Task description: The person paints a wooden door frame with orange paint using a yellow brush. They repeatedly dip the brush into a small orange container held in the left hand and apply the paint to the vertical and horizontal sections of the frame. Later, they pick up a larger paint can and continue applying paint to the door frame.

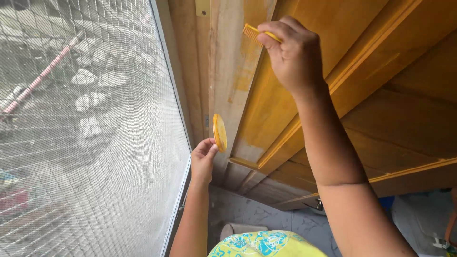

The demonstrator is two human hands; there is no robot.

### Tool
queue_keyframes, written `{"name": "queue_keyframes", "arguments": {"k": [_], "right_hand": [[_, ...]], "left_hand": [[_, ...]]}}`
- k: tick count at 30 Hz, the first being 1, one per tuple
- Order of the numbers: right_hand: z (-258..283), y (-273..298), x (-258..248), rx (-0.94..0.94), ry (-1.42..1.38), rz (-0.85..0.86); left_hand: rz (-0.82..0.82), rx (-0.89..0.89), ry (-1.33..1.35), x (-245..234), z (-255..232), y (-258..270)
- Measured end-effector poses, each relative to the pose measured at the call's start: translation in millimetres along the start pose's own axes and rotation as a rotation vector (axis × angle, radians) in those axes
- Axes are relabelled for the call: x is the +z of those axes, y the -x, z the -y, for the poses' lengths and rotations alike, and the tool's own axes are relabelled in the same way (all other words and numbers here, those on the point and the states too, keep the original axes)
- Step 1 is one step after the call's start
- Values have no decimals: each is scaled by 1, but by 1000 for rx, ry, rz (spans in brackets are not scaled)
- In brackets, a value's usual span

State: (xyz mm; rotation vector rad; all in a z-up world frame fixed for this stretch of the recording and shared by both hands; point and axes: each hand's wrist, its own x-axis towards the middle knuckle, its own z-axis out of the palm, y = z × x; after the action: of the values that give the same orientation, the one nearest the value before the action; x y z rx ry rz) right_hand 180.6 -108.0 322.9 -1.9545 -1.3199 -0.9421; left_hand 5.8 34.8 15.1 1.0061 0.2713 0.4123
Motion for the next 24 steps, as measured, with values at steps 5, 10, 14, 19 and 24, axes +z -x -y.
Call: {"name": "queue_keyframes", "arguments": {"k": [5, 10, 14, 19, 24], "right_hand": [[22, 43, 26, 137, -204, 139], [-4, 40, 54, 156, -4, 251], [-28, -9, 22, 39, 54, 136], [-25, -76, -30, -195, 71, -20], [-6, -79, -54, -86, -40, -124]], "left_hand": [[-18, -35, -18, 2, -1, -3], [-6, -31, -2, 5, -2, -9], [-1, -40, 15, 7, -5, -14], [23, -18, 5, 11, -11, -16], [21, -22, 34, 12, -15, -19]]}}
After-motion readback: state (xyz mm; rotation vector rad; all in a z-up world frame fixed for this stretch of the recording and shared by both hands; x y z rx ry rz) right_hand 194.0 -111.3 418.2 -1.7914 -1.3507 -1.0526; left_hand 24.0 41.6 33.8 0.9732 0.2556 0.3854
